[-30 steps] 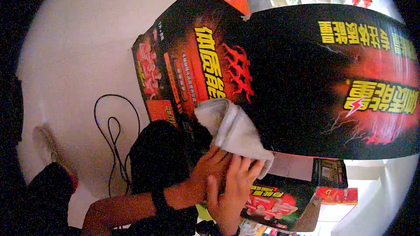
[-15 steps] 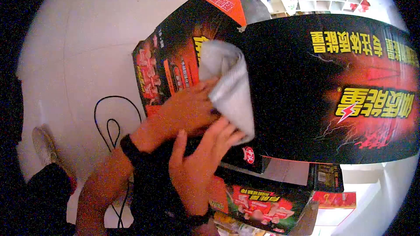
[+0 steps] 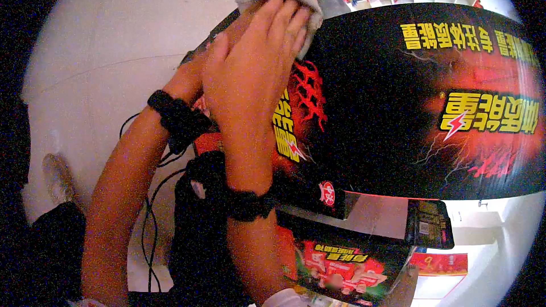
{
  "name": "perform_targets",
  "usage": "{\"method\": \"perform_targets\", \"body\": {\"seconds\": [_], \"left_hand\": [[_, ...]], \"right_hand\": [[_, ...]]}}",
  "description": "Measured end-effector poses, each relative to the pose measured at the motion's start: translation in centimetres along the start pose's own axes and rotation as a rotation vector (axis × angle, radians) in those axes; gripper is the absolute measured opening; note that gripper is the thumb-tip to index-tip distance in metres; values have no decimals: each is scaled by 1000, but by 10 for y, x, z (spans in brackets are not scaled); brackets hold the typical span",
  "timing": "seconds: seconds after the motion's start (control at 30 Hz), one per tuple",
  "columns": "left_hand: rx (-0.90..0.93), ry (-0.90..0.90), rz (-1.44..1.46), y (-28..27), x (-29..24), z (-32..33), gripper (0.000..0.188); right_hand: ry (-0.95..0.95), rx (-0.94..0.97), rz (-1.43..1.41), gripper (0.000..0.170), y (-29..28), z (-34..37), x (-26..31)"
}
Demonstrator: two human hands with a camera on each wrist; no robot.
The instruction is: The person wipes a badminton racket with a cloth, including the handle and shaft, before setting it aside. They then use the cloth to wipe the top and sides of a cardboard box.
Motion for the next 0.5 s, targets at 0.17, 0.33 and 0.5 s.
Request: {"method": "perform_targets", "body": {"seconds": [0.17, 0.33, 0.5], "left_hand": [[-44, -115, 29, 1, -5, 5, 53], [-76, -262, 63, 2, -15, 12, 53], [-103, -414, 89, 4, -28, 21, 53]], "right_hand": [[-81, 87, 140, 61, 20, -13, -1], [-95, 293, 126, 60, 34, 0, -2], [-118, 489, 49, 59, 35, 29, -4]]}}
Point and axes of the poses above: each hand's wrist, its own z-axis away from the middle knuckle, its own y-axis out of the palm, x = y × z, the point moved 6 cm from there along -z, towards the middle knuckle, and after that the axes turned 1 degree about y, right-handed, at the moved point
